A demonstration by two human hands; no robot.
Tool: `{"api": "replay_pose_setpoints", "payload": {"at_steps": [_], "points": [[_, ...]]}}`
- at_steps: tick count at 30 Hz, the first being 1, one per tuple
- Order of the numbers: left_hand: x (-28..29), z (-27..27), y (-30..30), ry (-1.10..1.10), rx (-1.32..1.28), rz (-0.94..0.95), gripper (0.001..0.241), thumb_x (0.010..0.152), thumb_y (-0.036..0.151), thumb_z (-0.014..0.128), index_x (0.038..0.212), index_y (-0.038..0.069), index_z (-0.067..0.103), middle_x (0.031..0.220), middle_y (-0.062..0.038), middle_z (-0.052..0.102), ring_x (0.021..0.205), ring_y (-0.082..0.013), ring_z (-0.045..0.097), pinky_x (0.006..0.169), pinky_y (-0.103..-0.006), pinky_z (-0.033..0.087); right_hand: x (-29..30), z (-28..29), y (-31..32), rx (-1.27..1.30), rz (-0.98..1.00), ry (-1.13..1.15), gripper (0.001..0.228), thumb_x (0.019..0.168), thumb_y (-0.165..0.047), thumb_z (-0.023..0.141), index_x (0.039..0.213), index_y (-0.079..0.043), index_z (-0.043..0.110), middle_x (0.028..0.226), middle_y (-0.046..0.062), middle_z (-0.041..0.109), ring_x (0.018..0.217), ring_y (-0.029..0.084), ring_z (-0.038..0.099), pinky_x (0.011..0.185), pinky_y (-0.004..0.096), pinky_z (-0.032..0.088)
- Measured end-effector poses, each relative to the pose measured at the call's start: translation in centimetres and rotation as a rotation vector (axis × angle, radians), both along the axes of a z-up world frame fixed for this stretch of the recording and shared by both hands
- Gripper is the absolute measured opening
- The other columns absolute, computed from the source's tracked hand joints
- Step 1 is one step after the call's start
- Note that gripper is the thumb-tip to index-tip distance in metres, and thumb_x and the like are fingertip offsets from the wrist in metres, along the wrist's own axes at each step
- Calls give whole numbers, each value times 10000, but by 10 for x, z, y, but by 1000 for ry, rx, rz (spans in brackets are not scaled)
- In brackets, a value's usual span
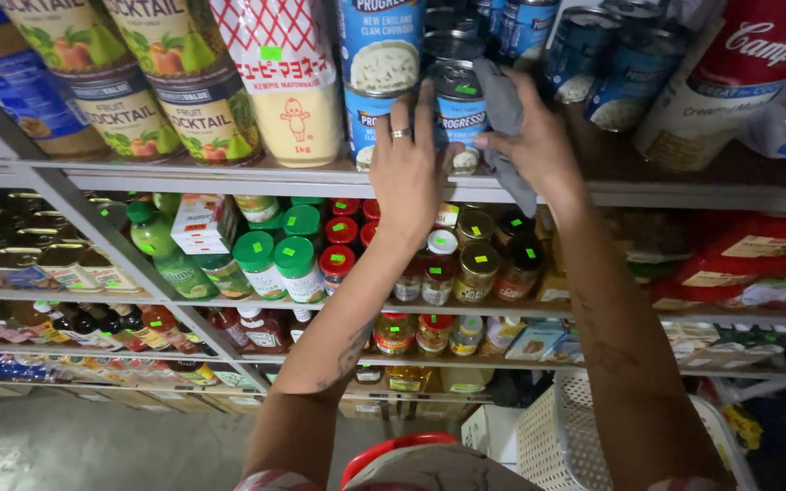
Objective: Wiping dust off canned food items on a shelf using a cloth.
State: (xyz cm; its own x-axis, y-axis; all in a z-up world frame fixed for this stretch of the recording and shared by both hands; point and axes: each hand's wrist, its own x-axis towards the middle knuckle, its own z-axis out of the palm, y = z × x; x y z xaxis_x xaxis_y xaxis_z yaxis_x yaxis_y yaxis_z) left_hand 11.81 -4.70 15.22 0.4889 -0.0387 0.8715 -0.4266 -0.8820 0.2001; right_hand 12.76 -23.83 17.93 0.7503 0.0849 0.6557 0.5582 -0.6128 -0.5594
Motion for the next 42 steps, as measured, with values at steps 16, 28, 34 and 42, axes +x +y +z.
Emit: {"api": "replay_pose_setpoints", "payload": {"at_steps": [16, 28, 34, 42], "points": [[191, -19, -279, 175, -31, -337, 344, 876, 251, 511, 1172, 133, 642, 1159, -102, 651, 1191, -317, 586, 874, -478, 476, 179, -69, -260, -810, -1037, -341, 92, 830, -166, 703, 906, -134, 743, 841, 88, 716, 753, 277, 705, 609, 398, 568], [260, -61, -324, 474, -216, -813, 393, 702, 381, 691, 965, 90, 674, 925, -165, 771, 890, -386, 729, 707, -495, 529, 124, -34, -198, -864, -1056, -670, 432, 821, -102, 655, 1249, -157, 664, 1160, 79, 662, 926, 279, 678, 718, 371, 559], [298, -73, -343, 224, -120, -698, 973, 687, 622, 776, 1440, 76, 491, 1491, -310, 466, 1470, -452, 338, 1252, -444, 262, 122, -48, -231, -830, -887, -746, 548, 913, -46, 618, 1456, 23, 593, 1433, 230, 609, 1312, 356, 599, 1129, 418, 456], [32, 93, -139, 24, -54, -1132, 1084, 620, 437, 1153, 1345, 81, 430, 1324, -172, 628, 1212, -331, 645, 1013, -396, 530, -115, 36, -123, -280, -795, -516, 481, 1008, 11, 798, 1403, 30, 525, 1269, 314, 576, 1113, 463, 540, 898, 551, 479]]}}
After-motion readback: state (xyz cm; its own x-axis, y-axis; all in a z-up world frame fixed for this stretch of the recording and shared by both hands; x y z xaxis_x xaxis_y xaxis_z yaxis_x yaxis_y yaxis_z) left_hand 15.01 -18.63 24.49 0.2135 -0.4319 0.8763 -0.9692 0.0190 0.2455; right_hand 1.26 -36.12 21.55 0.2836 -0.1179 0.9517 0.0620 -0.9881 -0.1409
